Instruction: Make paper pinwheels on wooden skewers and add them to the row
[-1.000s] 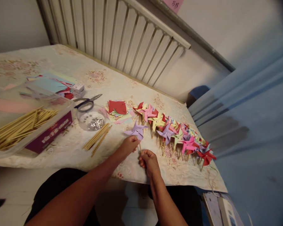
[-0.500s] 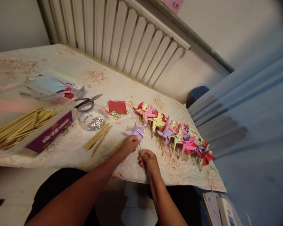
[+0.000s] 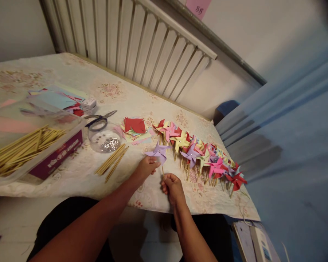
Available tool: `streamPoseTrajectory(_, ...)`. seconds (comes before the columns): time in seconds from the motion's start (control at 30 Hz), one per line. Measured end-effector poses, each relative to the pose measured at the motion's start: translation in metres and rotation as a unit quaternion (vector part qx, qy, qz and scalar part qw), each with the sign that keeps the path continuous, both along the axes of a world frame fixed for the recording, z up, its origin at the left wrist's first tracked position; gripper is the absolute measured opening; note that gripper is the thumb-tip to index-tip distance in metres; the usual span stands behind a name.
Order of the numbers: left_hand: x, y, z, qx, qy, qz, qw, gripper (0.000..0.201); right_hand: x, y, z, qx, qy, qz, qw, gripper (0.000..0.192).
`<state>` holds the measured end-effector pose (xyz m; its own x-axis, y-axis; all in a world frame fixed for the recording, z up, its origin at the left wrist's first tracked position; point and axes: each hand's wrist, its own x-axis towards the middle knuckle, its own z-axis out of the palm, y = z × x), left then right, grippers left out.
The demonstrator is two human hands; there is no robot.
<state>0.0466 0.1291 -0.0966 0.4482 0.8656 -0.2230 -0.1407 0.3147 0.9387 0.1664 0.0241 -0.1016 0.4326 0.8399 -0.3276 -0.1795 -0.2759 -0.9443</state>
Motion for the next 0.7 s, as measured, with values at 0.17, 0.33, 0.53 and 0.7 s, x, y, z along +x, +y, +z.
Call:
streamPoseTrajectory(0.17,-0.013,0.011,0.006,-0.005,-0.002,0.083,0.997,0.054,0.002,0.0,-0.003,0.009,0.002,-0.003,1.0,0.022)
streamPoseTrajectory(0.33,-0.024,0.024,0.006,0.063,0.028,0.124,0.99,0.062,0.002,0.0,-0.004,0.012,-0.003,0.008,1.0,0.021)
streamPoseTrajectory(0.53,-0.029,0.023,0.011,0.106,0.104,0.098,0.984,0.036,0.001,-0.001,-0.003,0.013,-0.003,0.01,1.0,0.02)
streamPoseTrajectory(0.7,-0.029,0.022,0.014,0.129,0.139,0.094,0.977,0.033,0.002,0.0,-0.003,0.002,-0.007,0.007,1.0,0.022)
